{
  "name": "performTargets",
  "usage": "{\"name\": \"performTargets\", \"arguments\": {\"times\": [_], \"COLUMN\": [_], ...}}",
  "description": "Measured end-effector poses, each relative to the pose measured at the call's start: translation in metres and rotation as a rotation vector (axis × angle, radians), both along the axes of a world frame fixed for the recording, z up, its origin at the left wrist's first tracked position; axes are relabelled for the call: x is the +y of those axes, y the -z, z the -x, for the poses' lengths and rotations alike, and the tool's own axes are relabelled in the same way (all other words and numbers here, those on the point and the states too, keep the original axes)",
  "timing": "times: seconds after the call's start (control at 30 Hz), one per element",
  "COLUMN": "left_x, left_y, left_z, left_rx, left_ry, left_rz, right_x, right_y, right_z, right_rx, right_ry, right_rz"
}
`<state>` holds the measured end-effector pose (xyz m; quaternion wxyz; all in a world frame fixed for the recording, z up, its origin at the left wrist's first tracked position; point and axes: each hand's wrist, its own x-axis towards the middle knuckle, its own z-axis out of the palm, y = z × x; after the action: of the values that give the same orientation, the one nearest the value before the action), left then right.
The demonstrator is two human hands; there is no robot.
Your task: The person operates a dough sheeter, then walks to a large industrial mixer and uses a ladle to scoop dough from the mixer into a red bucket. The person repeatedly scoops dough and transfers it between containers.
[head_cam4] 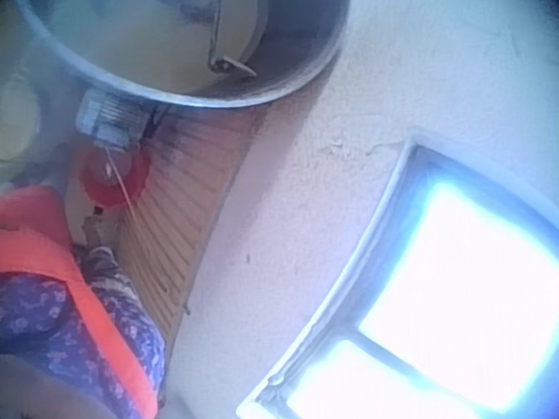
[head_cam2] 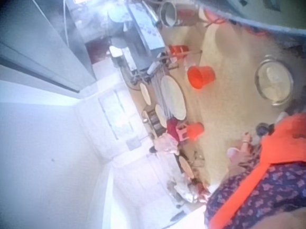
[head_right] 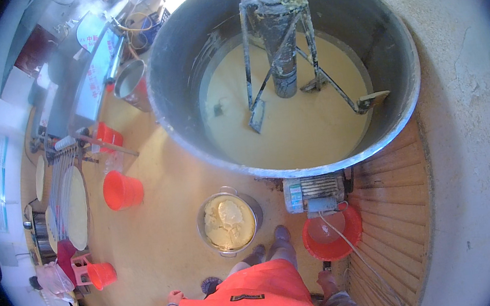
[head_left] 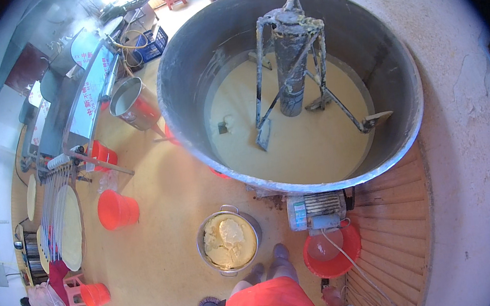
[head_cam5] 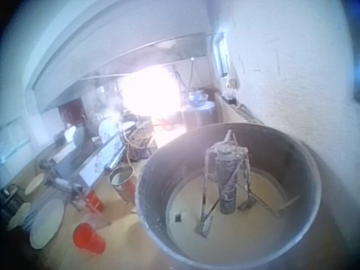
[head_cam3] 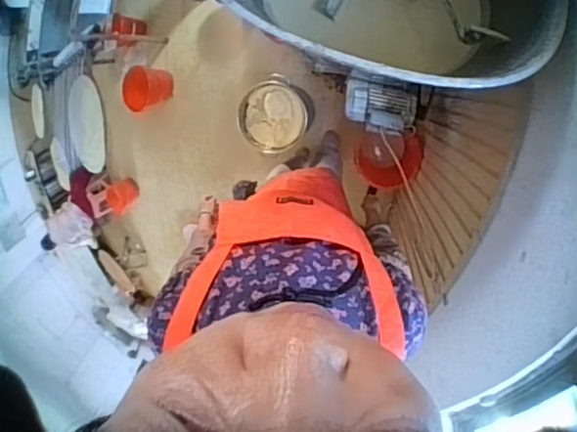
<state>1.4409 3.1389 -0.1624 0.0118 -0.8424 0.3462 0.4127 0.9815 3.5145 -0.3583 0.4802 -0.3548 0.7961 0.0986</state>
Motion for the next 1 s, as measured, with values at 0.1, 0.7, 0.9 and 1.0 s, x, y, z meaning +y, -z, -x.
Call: {"name": "performTargets", "arguments": {"times": [0.1, 0.7, 0.9, 1.0], "left_x": [0.000, 0.008, 0.010, 0.010], "left_y": [-0.003, 0.001, 0.015, 0.024], "left_z": [0.001, -0.013, -0.032, -0.043], "left_rx": [0.000, 0.049, 0.023, 0.054], "left_ry": [0.006, -0.013, 0.032, 0.003], "left_rz": [0.006, 0.039, 0.066, 0.119], "right_x": [0.007, -0.027, -0.008, 0.002], "right_y": [0.015, -0.040, 0.000, 0.026], "right_z": [-0.003, 0.006, -0.001, -0.004], "right_rx": [-0.052, -0.015, -0.009, -0.105], "right_ry": [0.016, -0.127, -0.033, 0.260], "right_rz": [-0.018, -0.028, -0.029, -0.084]}}
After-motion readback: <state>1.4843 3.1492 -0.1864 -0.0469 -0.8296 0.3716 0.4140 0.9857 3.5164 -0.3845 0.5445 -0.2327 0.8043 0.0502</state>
